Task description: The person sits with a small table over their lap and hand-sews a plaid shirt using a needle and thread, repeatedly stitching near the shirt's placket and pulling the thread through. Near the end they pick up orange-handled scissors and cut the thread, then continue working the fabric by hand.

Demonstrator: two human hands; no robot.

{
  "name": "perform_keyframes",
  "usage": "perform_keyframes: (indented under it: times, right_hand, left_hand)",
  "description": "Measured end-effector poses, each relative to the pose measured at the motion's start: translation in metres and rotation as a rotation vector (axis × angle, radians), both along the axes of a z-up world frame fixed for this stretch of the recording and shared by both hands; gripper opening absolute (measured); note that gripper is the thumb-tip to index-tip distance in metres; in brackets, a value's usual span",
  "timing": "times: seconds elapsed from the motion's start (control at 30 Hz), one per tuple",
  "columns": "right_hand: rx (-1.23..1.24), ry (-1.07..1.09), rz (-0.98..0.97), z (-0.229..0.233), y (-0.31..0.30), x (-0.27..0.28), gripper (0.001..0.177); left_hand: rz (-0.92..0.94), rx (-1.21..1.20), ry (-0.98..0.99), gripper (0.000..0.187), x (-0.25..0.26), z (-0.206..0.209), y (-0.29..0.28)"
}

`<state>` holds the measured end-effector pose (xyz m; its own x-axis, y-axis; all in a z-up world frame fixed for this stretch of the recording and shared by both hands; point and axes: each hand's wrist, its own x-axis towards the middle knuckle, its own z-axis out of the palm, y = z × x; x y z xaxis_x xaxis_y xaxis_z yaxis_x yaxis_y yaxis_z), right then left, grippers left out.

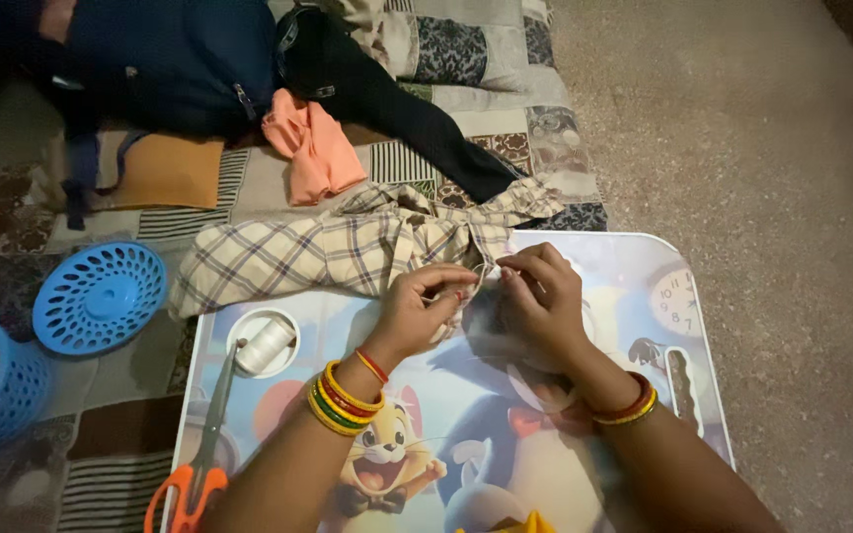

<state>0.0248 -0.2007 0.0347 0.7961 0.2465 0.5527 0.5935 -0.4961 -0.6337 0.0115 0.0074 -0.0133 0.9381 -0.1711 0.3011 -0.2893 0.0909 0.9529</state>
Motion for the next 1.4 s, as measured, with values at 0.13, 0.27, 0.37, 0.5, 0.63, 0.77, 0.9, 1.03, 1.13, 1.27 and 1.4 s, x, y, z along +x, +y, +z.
perform_keyframes:
  times: [0.13,0.27,0.37,0.5,0.63,0.77,0.9,1.03,1.13,1.27,1.4]
  right_hand:
    - [0.048,0.127,0.071,-0.003,-0.007,0.001,0.027]
    - [-0.085,0.133,0.056,-0.003,-0.006,0.002,0.025]
    - [-0.287,0.027,0.052,0.002,-0.004,-0.001,0.021]
    - [-0.394,-0.13,0.064,0.01,-0.002,-0.003,0.029]
    - [-0.305,-0.165,-0.026,0.018,0.006,-0.016,0.022]
    - [-0.302,-0.249,0.089,0.033,0.032,-0.03,0.012]
    - [-0.366,-0.279,0.407,0.056,0.082,-0.051,0.024]
    - [-0.401,-0.366,0.795,0.062,0.153,-0.065,0.029]
    - [-0.5,-0.241,1.213,0.049,0.216,-0.072,0.033]
    - [-0.44,-0.229,1.495,0.015,0.286,-0.099,0.033]
    - [-0.73,-0.298,1.419,-0.015,0.325,-0.109,0.035]
  left_hand:
    - [0.096,0.013,-0.048,0.029,0.0,-0.004,0.002]
    - [0.194,-0.006,-0.03,0.03,0.001,-0.006,0.0]
    - [0.182,-0.033,0.015,0.03,0.002,-0.006,0.0]
    - [0.187,0.034,-0.03,0.024,0.0,-0.006,0.001]
    - [0.205,0.112,-0.135,0.023,0.003,-0.011,0.005]
    - [0.19,0.039,-0.075,0.027,0.009,-0.024,-0.009]
    - [0.142,0.08,-0.206,0.032,0.017,-0.043,-0.008]
    - [0.161,0.167,-0.273,0.029,0.035,-0.055,-0.024]
    - [0.234,0.29,-0.269,0.027,0.023,-0.059,-0.016]
    - [0.218,0.361,-0.207,0.026,0.014,-0.047,-0.01]
    - [0.23,0.343,-0.24,0.024,0.009,-0.039,-0.007]
